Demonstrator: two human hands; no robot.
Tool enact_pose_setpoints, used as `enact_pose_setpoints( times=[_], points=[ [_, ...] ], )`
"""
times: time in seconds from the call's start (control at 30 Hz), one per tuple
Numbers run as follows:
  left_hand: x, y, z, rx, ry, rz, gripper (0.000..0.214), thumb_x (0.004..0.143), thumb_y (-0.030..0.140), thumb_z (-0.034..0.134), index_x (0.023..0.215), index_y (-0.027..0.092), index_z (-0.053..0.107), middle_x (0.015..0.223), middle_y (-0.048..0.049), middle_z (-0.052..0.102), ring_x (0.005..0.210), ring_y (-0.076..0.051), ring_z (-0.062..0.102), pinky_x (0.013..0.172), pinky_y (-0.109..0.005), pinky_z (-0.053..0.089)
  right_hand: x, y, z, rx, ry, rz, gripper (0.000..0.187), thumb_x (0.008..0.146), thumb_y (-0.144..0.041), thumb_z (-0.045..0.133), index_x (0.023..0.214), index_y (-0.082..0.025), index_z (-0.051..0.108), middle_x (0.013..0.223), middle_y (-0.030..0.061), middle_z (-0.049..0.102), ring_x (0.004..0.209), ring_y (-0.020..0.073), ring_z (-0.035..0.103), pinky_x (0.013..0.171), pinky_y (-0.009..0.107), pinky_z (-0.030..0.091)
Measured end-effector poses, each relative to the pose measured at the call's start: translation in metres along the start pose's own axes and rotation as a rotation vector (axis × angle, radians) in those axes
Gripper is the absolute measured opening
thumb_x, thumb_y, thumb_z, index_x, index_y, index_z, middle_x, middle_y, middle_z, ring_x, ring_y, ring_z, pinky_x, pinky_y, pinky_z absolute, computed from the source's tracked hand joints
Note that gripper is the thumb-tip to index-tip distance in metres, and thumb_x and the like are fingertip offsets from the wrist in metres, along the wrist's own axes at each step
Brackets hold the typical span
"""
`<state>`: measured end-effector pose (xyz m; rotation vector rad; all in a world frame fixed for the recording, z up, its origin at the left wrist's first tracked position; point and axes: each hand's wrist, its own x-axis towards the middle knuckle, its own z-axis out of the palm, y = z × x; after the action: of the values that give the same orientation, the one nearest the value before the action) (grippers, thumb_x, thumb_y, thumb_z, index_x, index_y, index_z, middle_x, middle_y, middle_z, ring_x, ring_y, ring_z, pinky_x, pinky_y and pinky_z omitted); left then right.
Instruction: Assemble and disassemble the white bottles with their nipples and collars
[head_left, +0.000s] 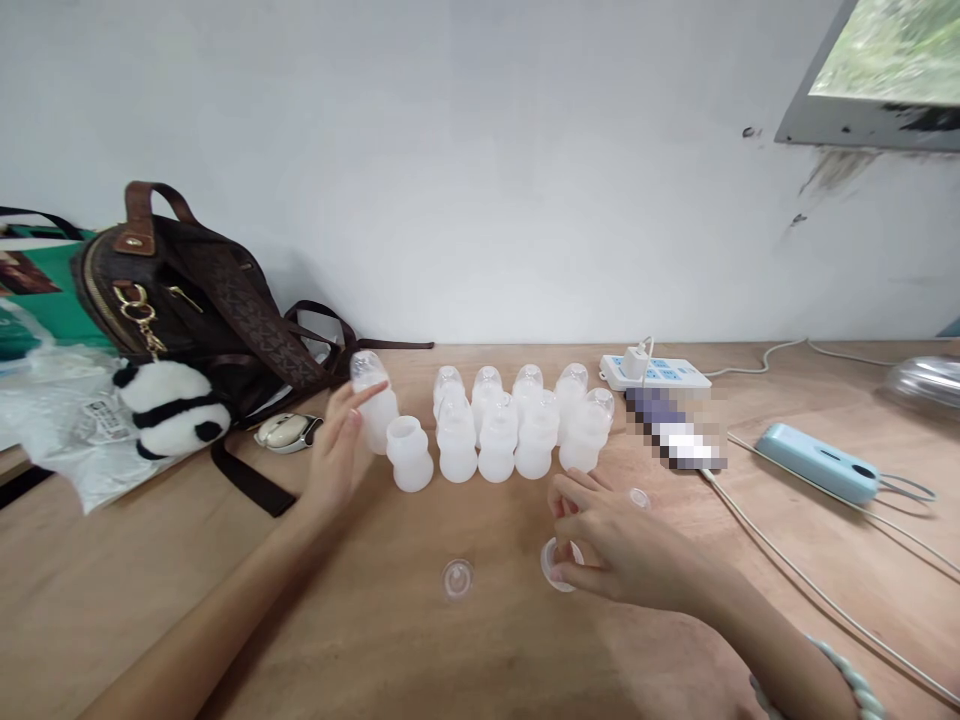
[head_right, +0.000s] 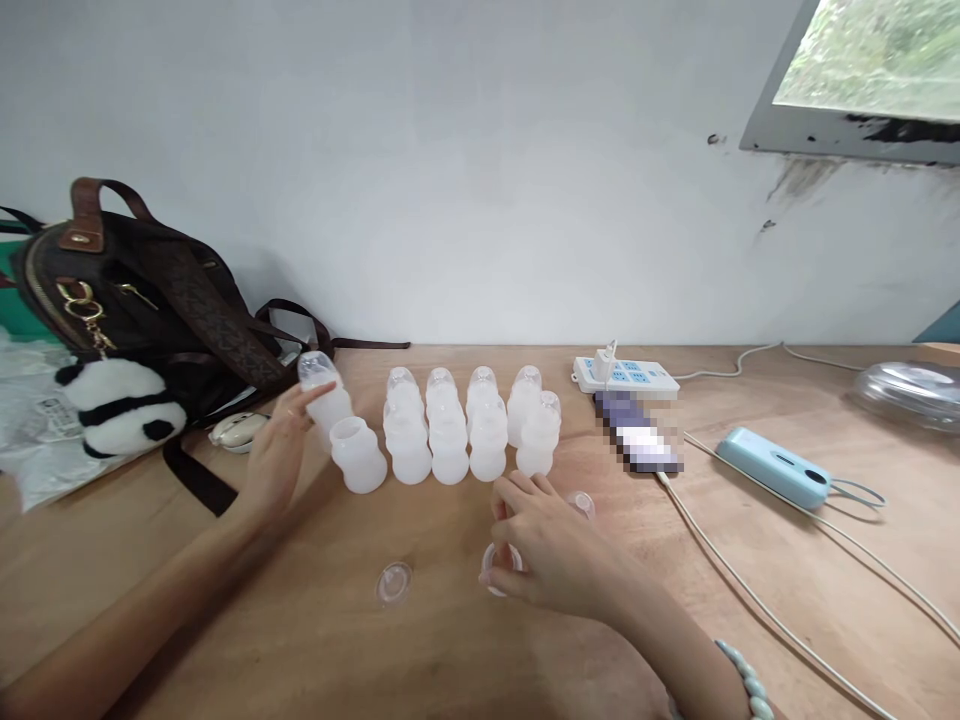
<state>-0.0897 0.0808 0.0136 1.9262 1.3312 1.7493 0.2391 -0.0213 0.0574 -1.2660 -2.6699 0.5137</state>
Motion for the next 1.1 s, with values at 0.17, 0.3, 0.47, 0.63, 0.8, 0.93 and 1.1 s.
enact_pose_setpoints(
  times=[0.17, 0.3, 0.47, 0.63, 0.8, 0.93, 1.1],
  points=[
    [0.008, 0.032, -0.023, 0.129, 0.260, 0.198, 0.036, 0.084, 0.036, 0.076, 0.116, 0.021, 0.067, 0.136, -0.0093, 0.046, 0.130, -0.031, 0.048, 0.115, -0.055, 0.036, -0.002, -0.001, -0.006, 0.073, 0.195, -0.008, 0.030, 0.092, -0.024, 0.060, 0.065, -0.019, 0.048, 0.084, 0.0037, 0.056, 0.079, 0.0187, 0.053, 0.072, 0.034, 0.045],
    [-0.013, 0.070, -0.017, 0.301, 0.036, 0.576, 0.032, 0.086, 0.027, 0.072, 0.117, 0.028, 0.065, 0.133, -0.0096, 0.054, 0.119, -0.030, 0.060, 0.092, -0.046, 0.057, -0.003, -0.001, 0.001, 0.298, 0.422, -0.030, 0.021, 0.098, -0.037, 0.052, 0.083, -0.023, 0.048, 0.077, 0.0010, 0.055, 0.072, 0.0174, 0.053, 0.067, 0.032, 0.045],
    [-0.050, 0.112, 0.010, 0.368, -0.340, 0.810, 0.029, 0.092, 0.032, 0.061, 0.121, 0.033, 0.061, 0.114, -0.0034, 0.076, 0.095, -0.023, 0.073, 0.080, -0.036, 0.060, -0.003, -0.010, 0.013, 0.519, 0.427, -0.148, 0.052, 0.091, -0.055, 0.060, 0.128, -0.023, 0.041, 0.098, 0.0055, 0.065, 0.077, 0.0185, 0.060, 0.067, 0.031, 0.049],
    [-0.059, 0.121, 0.019, 0.460, -0.373, 1.054, 0.022, 0.095, 0.023, 0.053, 0.116, 0.025, 0.060, 0.104, -0.0083, 0.079, 0.092, -0.025, 0.074, 0.077, -0.038, 0.058, -0.003, -0.023, 0.027, 0.521, 0.449, -0.040, 0.030, 0.087, -0.046, 0.066, 0.105, -0.024, 0.054, 0.082, 0.0013, 0.064, 0.065, 0.0157, 0.056, 0.055, 0.026, 0.043],
    [-0.048, 0.120, 0.012, 0.389, -0.530, 0.813, 0.039, 0.097, 0.034, 0.047, 0.129, 0.012, 0.053, 0.085, -0.0113, 0.077, 0.066, -0.026, 0.072, 0.057, -0.037, 0.057, -0.009, -0.013, 0.015, 0.591, 0.477, 0.082, 0.027, 0.082, -0.048, 0.067, 0.092, -0.024, 0.057, 0.073, 0.0001, 0.059, 0.060, 0.0154, 0.053, 0.052, 0.026, 0.041],
    [-0.041, 0.098, -0.018, 0.375, -0.457, 0.531, 0.048, 0.087, 0.043, 0.067, 0.131, 0.029, 0.056, 0.088, -0.0041, 0.079, 0.063, -0.025, 0.072, 0.051, -0.032, 0.055, -0.040, 0.028, -0.034, 0.597, 0.970, 0.362, 0.027, 0.085, -0.050, 0.060, 0.081, -0.025, 0.051, 0.066, 0.0008, 0.053, 0.056, 0.0157, 0.049, 0.050, 0.029, 0.040],
    [-0.044, 0.070, -0.052, 0.377, -0.325, 0.361, 0.045, 0.081, 0.053, 0.070, 0.119, 0.030, 0.064, 0.080, -0.0001, 0.078, 0.056, -0.023, 0.070, 0.045, -0.028, 0.052, -0.076, 0.063, -0.058, 0.275, 0.729, 0.487, 0.033, 0.079, -0.056, 0.068, 0.095, -0.027, 0.062, 0.067, 0.0013, 0.056, 0.059, 0.0195, 0.050, 0.052, 0.031, 0.037]
  ],
)
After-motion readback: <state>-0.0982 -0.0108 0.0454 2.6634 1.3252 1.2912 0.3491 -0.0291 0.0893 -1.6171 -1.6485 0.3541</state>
